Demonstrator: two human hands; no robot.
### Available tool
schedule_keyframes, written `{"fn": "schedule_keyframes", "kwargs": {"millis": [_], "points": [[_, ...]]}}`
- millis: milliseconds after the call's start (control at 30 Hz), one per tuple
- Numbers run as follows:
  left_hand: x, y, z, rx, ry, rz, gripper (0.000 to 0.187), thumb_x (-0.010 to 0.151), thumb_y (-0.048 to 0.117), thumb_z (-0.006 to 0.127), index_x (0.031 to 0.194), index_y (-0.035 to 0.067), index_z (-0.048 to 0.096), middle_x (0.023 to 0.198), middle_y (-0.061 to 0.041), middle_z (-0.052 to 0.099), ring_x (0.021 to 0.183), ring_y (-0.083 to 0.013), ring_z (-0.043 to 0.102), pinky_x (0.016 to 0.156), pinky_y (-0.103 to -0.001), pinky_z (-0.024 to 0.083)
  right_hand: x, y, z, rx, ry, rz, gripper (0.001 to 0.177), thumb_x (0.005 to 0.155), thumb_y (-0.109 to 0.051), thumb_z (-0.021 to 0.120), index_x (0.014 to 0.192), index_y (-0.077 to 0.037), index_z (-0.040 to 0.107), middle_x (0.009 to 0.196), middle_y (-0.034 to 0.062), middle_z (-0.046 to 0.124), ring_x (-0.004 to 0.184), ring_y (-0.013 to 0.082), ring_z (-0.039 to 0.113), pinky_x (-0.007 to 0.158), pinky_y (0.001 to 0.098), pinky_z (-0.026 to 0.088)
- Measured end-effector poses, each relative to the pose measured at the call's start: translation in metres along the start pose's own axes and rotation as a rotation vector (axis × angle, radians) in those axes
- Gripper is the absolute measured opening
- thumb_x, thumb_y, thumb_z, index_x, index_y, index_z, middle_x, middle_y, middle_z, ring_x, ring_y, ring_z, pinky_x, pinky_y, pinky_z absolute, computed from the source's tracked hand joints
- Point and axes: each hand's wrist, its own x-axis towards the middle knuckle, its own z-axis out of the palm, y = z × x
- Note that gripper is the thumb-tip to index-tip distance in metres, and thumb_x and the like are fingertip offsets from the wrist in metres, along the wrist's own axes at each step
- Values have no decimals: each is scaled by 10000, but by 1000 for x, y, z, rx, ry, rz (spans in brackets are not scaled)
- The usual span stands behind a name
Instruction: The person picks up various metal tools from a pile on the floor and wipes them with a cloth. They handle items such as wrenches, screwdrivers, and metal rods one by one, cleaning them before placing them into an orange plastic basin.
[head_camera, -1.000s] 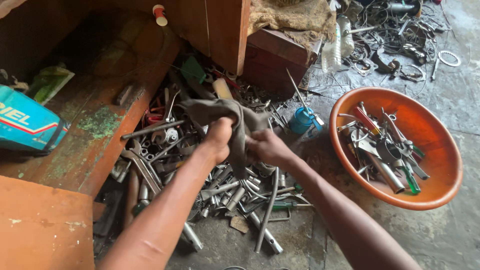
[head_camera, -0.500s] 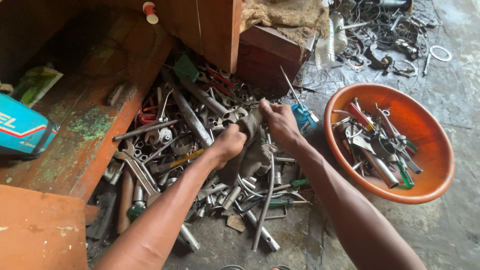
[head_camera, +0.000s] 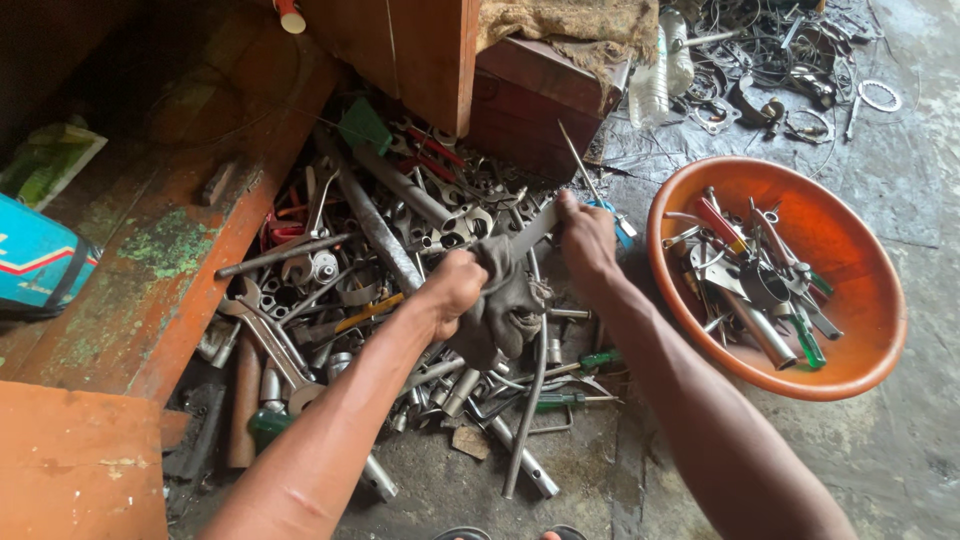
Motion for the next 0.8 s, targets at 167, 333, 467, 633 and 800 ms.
{"fn": "schedule_keyframes", "kwargs": {"millis": [167, 333, 467, 633, 800], "points": [[-21, -3, -35, -120, -160, -34, 224, 892, 19, 588, 1083, -11, 701, 854, -139, 652, 611, -159, 596, 503, -299, 544, 69, 24, -74, 263, 247, -97, 368, 1123, -369, 448, 919, -108, 608, 736, 32, 572, 548, 130, 516, 458, 324, 442], [-65, 26, -74, -667, -277, 23, 310, 902, 181, 753, 1074, -46, 632, 959, -160, 693, 751, -184, 686, 613, -309, 602, 84, 19, -178, -618, 245, -135, 523, 1131, -427, 360, 946, -76, 701, 778, 94, 684, 597, 148, 607, 515, 367, 510], [-61, 38, -93, -707, -119, 226, 326, 899, 239, 740, 1062, -24, 637, 967, -150, 692, 782, -193, 682, 647, -328, 598, 54, 3, -204, -1290, 172, -117, 520, 1162, -454, 374, 1050, -96, 734, 828, 162, 726, 680, 234, 649, 631, 425, 521], [-42, 26, -106, -704, 50, 266, 353, 896, 310, 725, 1048, 2, 643, 976, -137, 691, 820, -204, 678, 690, -351, 594, 11, -8, -140, -1225, 146, -116, 342, 977, -393, 525, 1257, -257, 666, 937, 114, 741, 733, 266, 745, 680, 460, 602], [-17, 15, -106, -694, 170, 270, 384, 893, 381, 709, 1033, 29, 649, 986, -125, 690, 858, -215, 674, 732, -375, 589, -6, 11, -44, -1380, -367, -106, 358, 887, -471, 651, 1177, -284, 746, 1111, 88, 743, 1001, 301, 726, 889, 432, 588]]}}
